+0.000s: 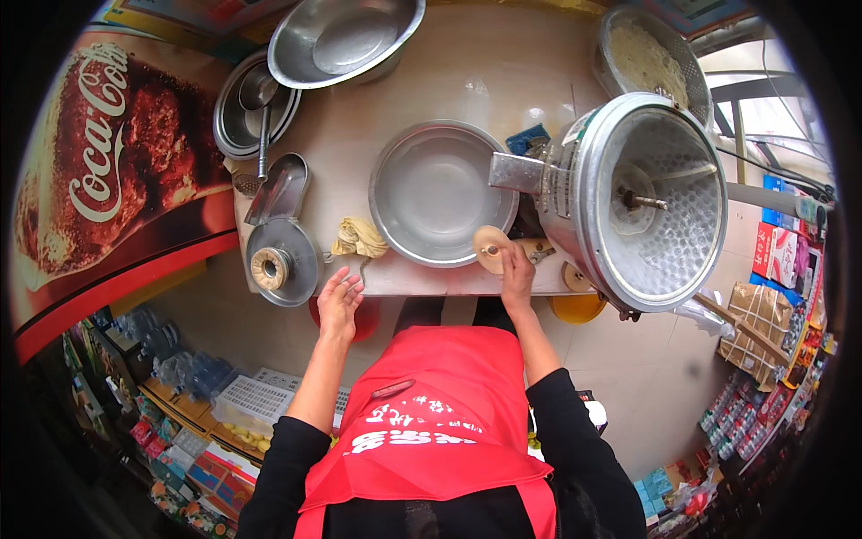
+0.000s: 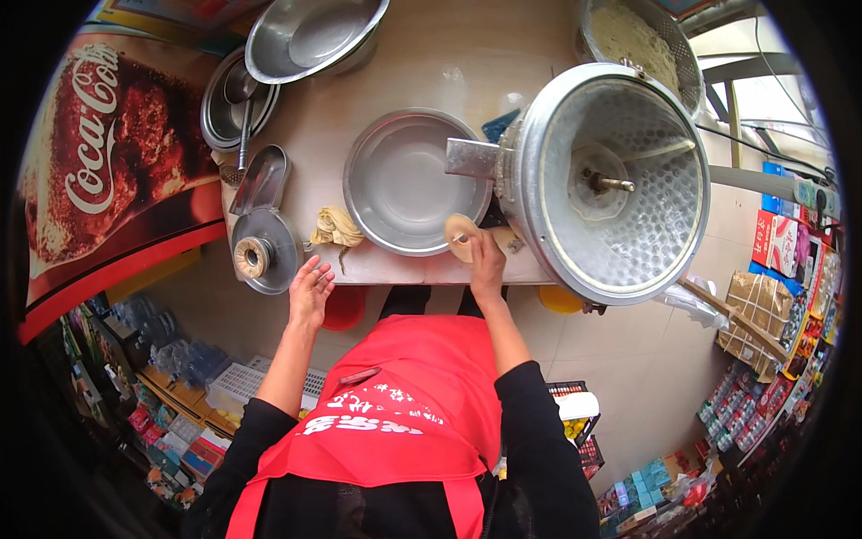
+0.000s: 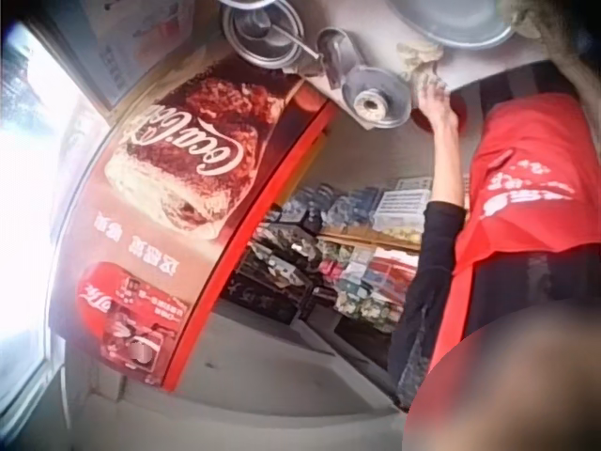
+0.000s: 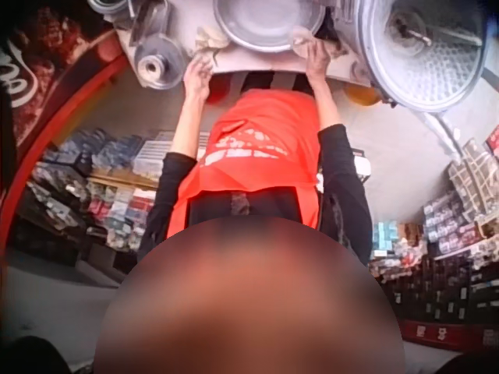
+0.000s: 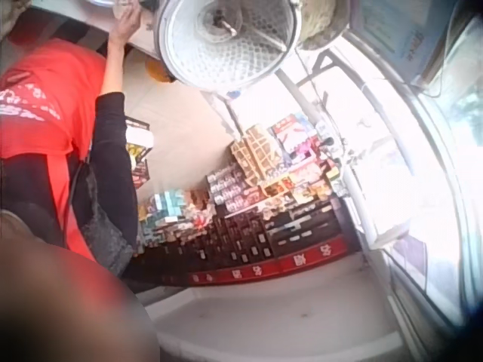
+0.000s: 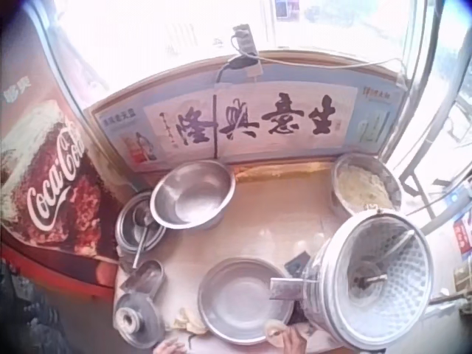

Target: The person assembles a food processor by placing a plastic bag into the grinding chamber, inserting the grinding disc, and securing the lid. They then use a wrench to tighten the central nut and clean the exterior of the machine with a blue cloth.

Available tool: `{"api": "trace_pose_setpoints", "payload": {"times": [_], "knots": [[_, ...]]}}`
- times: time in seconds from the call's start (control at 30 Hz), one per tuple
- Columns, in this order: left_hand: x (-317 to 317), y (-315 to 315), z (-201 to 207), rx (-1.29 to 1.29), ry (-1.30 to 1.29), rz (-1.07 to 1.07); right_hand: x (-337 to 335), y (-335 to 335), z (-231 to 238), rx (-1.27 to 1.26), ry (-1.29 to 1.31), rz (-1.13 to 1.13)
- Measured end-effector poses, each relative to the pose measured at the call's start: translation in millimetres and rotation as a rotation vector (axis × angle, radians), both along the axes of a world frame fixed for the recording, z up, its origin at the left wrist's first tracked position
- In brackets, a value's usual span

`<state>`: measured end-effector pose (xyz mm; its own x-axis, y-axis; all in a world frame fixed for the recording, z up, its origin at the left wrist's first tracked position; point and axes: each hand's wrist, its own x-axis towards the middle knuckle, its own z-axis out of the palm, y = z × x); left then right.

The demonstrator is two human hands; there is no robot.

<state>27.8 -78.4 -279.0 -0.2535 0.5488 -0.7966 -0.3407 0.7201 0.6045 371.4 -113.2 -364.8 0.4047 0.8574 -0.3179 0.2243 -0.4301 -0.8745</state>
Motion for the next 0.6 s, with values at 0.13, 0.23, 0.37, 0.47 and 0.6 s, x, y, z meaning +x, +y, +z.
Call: {"api": "trace_pose_setpoints", "payload": {"times": [0.13, 0.23, 0.37, 0.47, 0.6], "knots": [[-8, -8, 8, 0.058, -0.058, -0.014, -49, 78, -29, -0.122, 0.23, -0.045], [-16, -14, 15, 0.043, 0.013, -0.098, -53, 107, -68, -0.206, -0.352, 0.15], [-18, -19, 16, -0.021, 0.028, -0.098, -62, 117, -99, -0.514, -0.518, 0.54], [-7, -17, 11, -0.06, -0.019, -0.156, -74, 118, -93, -0.493, -0.433, 0.387], [27, -3, 3, -0.097, -0.091, -0.345, -82, 122, -48, -0.296, -0.264, 0.196]]}}
